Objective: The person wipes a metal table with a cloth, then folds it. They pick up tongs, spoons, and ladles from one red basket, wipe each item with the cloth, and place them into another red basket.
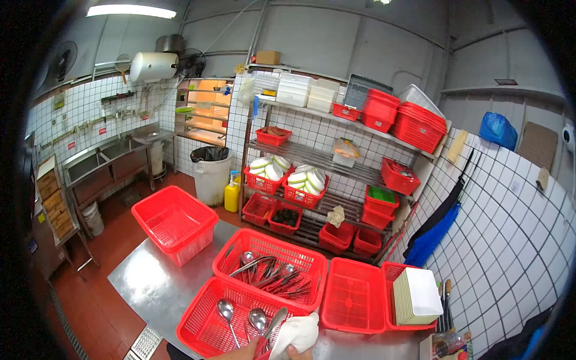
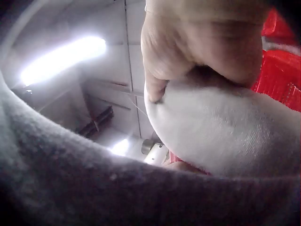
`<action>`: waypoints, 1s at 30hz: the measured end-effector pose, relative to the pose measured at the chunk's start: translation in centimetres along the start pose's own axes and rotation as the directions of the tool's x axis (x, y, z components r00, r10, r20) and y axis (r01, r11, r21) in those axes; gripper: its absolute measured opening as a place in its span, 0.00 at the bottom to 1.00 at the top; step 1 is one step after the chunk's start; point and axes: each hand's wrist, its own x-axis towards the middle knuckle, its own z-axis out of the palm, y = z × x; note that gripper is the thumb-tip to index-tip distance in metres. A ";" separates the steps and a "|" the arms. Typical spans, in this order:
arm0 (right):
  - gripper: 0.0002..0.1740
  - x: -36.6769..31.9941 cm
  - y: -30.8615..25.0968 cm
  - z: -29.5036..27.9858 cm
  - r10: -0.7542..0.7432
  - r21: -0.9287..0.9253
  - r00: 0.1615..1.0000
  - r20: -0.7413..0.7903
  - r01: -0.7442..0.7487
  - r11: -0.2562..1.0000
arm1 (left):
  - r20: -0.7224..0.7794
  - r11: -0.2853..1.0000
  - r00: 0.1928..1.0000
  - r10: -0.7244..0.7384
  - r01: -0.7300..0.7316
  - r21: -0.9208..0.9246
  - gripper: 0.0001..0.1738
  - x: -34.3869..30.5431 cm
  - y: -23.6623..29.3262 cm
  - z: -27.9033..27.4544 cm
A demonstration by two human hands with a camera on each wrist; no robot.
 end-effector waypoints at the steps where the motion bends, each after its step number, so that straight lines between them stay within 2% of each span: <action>1: 0.31 0.0 0.0 -0.1 -0.002 -0.006 1.000 -0.002 0.002 1.000 | -0.014 0.995 0.998 0.060 -0.058 0.079 0.56 -0.1 -0.4 0.3; 2: 0.31 -0.1 0.1 0.0 -0.001 -0.014 1.000 -0.003 0.001 1.000 | -0.025 0.981 0.992 0.122 -0.116 0.157 0.56 -0.1 -0.6 0.5; 3: 0.31 -0.2 0.3 0.0 0.006 -0.017 1.000 0.000 -0.006 1.000 | -0.026 0.980 0.992 0.127 -0.121 0.159 0.56 -0.1 -0.7 0.6; 5: 0.30 -0.5 0.8 0.0 0.021 -0.032 1.000 0.003 -0.021 0.999 | 0.081 0.982 0.984 0.160 -0.166 0.085 0.55 -0.3 1.2 1.4; 6: 0.30 -0.6 1.2 0.0 0.030 -0.037 1.000 0.006 -0.030 0.999 | 0.002 0.969 0.989 0.149 -0.146 0.200 0.55 -0.8 0.3 1.5; 7: 0.30 -0.7 1.6 0.0 0.038 -0.043 0.999 0.005 -0.038 0.998 | 0.002 0.968 0.989 0.150 -0.148 0.201 0.55 -0.8 -0.4 1.3; 9: 0.29 -0.9 2.1 0.0 0.053 -0.043 0.999 0.007 -0.053 0.998 | 0.005 0.965 0.998 -0.067 0.064 0.253 0.55 -1.0 -0.3 1.1; 10: 0.29 -1.0 2.2 0.0 0.055 -0.046 0.998 0.007 -0.055 0.997 | -0.005 0.970 1.000 0.026 -0.024 0.242 0.57 -1.5 1.4 1.4; 11: 0.29 -1.1 2.3 -0.1 0.055 -0.042 0.998 0.004 -0.055 0.998 | -0.004 0.970 1.000 0.022 -0.021 0.242 0.57 -1.5 1.2 1.6; 13: 0.28 -1.0 2.1 -0.2 0.044 -0.042 0.999 0.001 -0.044 0.998 | -0.025 0.968 0.979 0.204 -0.198 0.152 0.60 -1.4 0.5 2.0; 17: 0.27 -0.6 1.3 -0.6 0.008 -0.041 1.000 -0.005 -0.008 0.999 | -0.064 0.953 0.976 0.209 -0.189 0.235 0.61 -2.5 -0.5 2.1; 18: 0.27 -0.4 1.1 -0.7 0.000 -0.044 1.000 -0.008 0.000 0.999 | -0.044 0.974 0.999 0.021 -0.010 0.225 0.61 -3.0 0.5 1.9; 19: 0.27 -0.5 1.0 -0.8 -0.006 -0.043 1.000 -0.008 0.006 0.999 | -0.021 0.961 0.985 -0.168 0.169 0.219 0.62 -3.3 1.0 1.8; 24: 0.26 -1.8 3.1 -1.2 0.045 -0.077 0.998 -0.033 -0.047 0.996 | 0.050 0.964 0.996 -0.072 0.057 0.258 0.58 -2.6 -4.7 2.1; 25: 0.25 -2.0 3.9 -1.2 0.068 -0.086 0.996 -0.056 -0.072 0.994 | 0.023 0.957 0.998 -0.066 0.057 0.285 0.55 -2.6 -5.3 2.0; 26: 0.30 -2.0 4.4 -1.3 0.095 0.035 0.980 -0.174 -0.090 0.995 | -0.003 0.949 0.998 -0.060 0.059 0.310 0.52 -2.7 -5.9 2.1; 27: 0.30 -2.2 4.4 -1.4 0.100 0.041 0.978 -0.181 -0.094 0.995 | 0.002 0.949 0.998 -0.068 0.064 0.310 0.52 -2.9 -5.4 2.2; 29: 0.29 -2.7 3.7 -1.7 0.134 0.185 0.950 -0.281 -0.083 0.979 | 0.039 0.921 0.961 -0.273 0.249 0.298 0.50 -3.3 -2.2 2.2; 30: 0.29 -3.2 3.3 -1.7 0.104 0.200 0.957 -0.272 -0.049 0.978 | 0.023 0.964 0.993 -0.112 0.102 0.247 0.40 -4.1 0.6 2.5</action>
